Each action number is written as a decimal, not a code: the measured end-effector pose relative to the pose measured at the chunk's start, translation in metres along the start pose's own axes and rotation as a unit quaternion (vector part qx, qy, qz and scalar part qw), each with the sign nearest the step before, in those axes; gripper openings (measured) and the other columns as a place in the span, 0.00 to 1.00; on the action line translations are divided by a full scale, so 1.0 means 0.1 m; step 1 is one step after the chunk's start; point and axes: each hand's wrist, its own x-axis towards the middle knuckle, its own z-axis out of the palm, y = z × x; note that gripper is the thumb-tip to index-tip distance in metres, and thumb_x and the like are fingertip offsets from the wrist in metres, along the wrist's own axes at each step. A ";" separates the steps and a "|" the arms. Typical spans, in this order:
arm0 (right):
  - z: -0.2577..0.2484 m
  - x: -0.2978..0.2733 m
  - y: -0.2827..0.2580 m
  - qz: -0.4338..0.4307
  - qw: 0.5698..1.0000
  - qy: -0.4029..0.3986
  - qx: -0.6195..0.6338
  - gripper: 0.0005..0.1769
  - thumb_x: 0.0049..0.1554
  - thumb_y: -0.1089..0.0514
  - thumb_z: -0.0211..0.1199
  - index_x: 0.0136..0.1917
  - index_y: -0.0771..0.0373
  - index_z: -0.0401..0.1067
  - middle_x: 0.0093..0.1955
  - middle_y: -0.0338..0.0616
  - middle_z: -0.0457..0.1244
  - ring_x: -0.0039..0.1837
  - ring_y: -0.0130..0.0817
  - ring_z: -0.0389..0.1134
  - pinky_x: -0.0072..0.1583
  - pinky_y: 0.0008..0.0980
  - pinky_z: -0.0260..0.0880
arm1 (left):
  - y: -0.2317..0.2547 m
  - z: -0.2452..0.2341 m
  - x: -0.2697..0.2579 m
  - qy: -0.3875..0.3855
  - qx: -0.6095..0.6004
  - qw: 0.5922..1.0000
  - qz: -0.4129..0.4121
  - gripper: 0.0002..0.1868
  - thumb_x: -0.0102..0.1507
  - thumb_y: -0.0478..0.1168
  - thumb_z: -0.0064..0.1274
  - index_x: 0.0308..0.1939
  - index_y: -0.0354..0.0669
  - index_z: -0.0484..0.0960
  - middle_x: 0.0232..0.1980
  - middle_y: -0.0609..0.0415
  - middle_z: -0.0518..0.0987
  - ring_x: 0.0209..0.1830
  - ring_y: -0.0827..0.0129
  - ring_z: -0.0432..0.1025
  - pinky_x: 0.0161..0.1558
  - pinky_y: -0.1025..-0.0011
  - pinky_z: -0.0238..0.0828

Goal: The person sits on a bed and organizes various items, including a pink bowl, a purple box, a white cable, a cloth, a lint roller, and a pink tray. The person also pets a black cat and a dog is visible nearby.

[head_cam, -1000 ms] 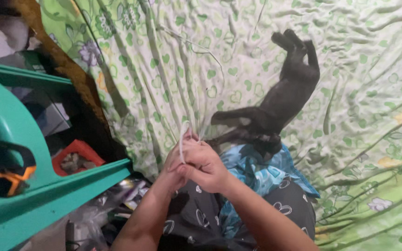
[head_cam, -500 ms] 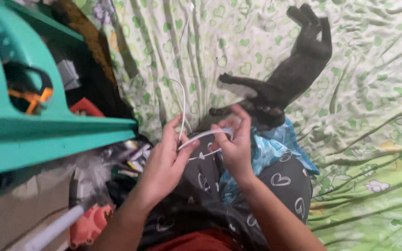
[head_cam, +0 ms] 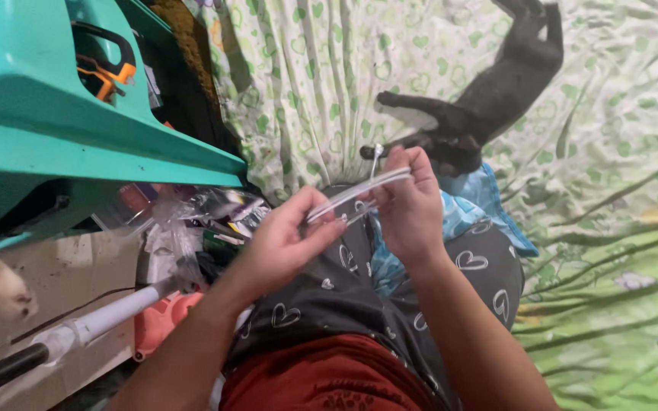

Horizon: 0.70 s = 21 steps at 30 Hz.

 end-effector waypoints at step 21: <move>0.37 -0.55 0.50 -0.109 0.991 -0.041 -0.059 0.09 0.68 0.55 0.53 0.49 0.62 0.66 0.36 0.33 0.59 0.36 0.22 0.59 0.40 0.26 0.65 | -1.35 0.52 -0.02 0.194 -0.112 0.967 -0.118 0.16 0.70 0.54 0.43 0.44 0.46 0.74 0.36 0.56 0.75 0.35 0.74 0.71 0.38 0.76 0.69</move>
